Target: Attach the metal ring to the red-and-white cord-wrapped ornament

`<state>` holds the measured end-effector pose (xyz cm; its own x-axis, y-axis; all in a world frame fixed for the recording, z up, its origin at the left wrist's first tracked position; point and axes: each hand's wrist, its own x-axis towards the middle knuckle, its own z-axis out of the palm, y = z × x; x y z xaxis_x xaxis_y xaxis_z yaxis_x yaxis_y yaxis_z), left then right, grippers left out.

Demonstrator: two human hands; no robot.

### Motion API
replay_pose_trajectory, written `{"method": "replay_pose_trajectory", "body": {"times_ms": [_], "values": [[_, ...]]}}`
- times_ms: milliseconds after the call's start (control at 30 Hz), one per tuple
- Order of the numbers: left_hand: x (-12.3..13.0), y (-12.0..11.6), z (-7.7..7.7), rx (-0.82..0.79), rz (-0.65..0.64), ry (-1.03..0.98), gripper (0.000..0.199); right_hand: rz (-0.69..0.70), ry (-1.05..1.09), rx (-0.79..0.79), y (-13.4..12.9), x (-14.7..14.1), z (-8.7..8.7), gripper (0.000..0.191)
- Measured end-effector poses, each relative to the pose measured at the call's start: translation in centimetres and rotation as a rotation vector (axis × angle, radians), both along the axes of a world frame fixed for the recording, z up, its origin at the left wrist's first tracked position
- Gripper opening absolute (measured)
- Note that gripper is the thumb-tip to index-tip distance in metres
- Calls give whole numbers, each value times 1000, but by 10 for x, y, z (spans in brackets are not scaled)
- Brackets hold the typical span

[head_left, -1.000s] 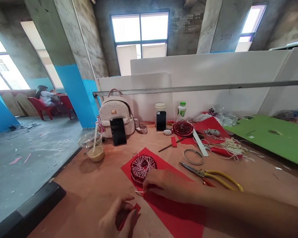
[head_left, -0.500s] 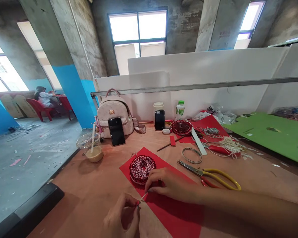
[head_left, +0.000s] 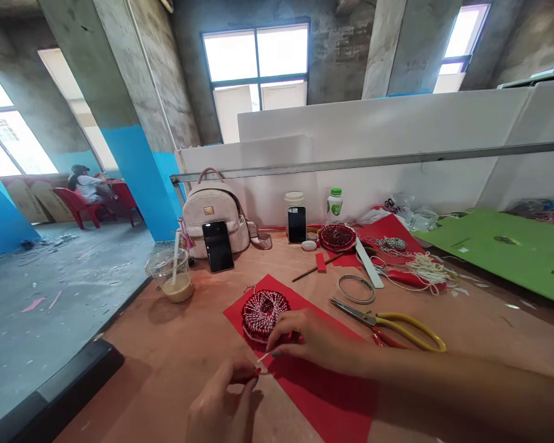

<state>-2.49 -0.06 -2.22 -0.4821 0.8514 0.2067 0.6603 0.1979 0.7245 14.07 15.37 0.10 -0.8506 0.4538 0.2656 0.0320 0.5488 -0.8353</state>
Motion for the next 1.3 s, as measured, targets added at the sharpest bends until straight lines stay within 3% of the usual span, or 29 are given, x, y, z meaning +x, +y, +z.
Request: {"method": "replay_pose_trajectory", "body": {"times_ms": [300, 567, 1067, 1300], "values": [[0, 4, -4, -65, -42, -171, 18, -86, 64, -66, 0, -2, -4, 5], [0, 5, -4, -36, -64, -259, 21, -33, 31, -79, -6, -3, 1, 7], [1, 6, -9, 33, -146, -356, 30, -8, 24, -56, -6, -7, -8, 11], [5, 9, -4, 76, -185, -352, 28, 51, -53, 27, -10, -1, 5, 11]]}}
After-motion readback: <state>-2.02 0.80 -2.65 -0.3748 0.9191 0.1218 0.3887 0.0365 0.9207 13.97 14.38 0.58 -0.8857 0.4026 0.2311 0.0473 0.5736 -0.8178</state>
